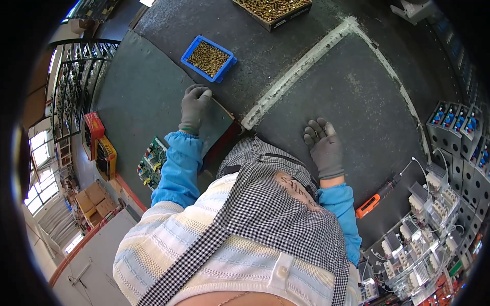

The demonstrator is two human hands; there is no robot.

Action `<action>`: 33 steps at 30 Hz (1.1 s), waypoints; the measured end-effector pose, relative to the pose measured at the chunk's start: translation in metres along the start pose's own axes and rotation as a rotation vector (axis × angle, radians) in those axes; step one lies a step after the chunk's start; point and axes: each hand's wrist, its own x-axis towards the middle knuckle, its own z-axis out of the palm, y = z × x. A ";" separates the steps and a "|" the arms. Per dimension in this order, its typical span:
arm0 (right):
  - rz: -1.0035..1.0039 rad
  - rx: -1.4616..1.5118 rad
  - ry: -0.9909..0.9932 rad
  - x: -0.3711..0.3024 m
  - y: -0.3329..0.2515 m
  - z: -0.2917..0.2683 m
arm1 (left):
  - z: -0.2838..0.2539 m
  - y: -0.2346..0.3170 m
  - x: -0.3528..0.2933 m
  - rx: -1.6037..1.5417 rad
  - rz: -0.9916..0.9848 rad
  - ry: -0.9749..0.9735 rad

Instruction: The person assembles electronic control boards and components at a factory workstation, using an electric screwdriver to secure screws and capacitors from plastic bins onto the control boards.

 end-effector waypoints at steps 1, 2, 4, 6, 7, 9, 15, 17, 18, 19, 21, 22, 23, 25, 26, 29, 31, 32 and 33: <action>0.004 -0.005 -0.005 0.000 -0.001 0.000 | -0.005 0.003 -0.008 -0.159 -0.001 -0.067; 0.007 -0.019 -0.009 0.001 -0.001 0.000 | -0.009 0.008 -0.017 -0.159 -0.003 -0.060; 0.013 -0.037 -0.020 0.002 -0.001 0.002 | -0.012 0.021 -0.037 -0.062 0.069 -0.080; 0.024 -0.050 -0.014 0.002 -0.001 0.005 | -0.009 0.015 -0.051 -0.051 0.081 -0.088; 0.026 -0.055 -0.017 0.002 -0.002 0.005 | -0.006 0.015 -0.059 -0.043 0.097 -0.107; 0.041 -0.079 -0.021 0.004 -0.003 0.006 | 0.003 0.018 -0.071 -0.039 0.119 -0.116; 0.042 -0.073 -0.063 0.005 -0.003 0.003 | 0.022 0.024 -0.086 -0.007 0.183 -0.044; 0.057 -0.070 -0.044 0.003 -0.003 0.004 | 0.017 0.038 -0.087 -0.222 0.054 -0.098; 0.073 -0.065 -0.024 0.002 -0.003 0.005 | 0.015 0.043 -0.087 -0.434 -0.076 -0.154; 0.072 -0.066 -0.025 0.002 -0.002 0.005 | 0.016 0.044 -0.088 -0.436 -0.075 -0.153; 0.076 -0.117 -0.064 0.001 0.000 0.007 | 0.019 0.046 -0.087 -0.365 -0.039 -0.188; 0.074 -0.117 -0.064 0.000 0.002 0.009 | 0.018 0.044 -0.086 -0.366 -0.037 -0.188; 0.071 -0.147 -0.075 -0.001 0.003 0.011 | 0.015 0.040 -0.085 -0.195 0.074 -0.065; 0.067 -0.174 -0.085 -0.003 0.004 0.011 | 0.008 0.032 -0.086 -0.023 0.186 0.057; 0.071 -0.161 -0.087 -0.003 0.005 0.010 | 0.004 0.028 -0.089 0.111 0.296 0.040; 0.088 -0.136 -0.092 -0.002 0.005 0.007 | 0.012 0.025 -0.092 0.312 0.407 0.038; 0.090 -0.123 -0.096 -0.001 0.006 0.007 | 0.023 0.029 -0.092 0.374 0.419 0.054; 0.087 -0.145 -0.086 -0.001 0.008 0.007 | 0.028 0.032 -0.090 0.440 0.379 0.053; 0.083 -0.165 -0.075 0.000 0.010 0.007 | 0.031 0.035 -0.089 0.505 0.341 0.052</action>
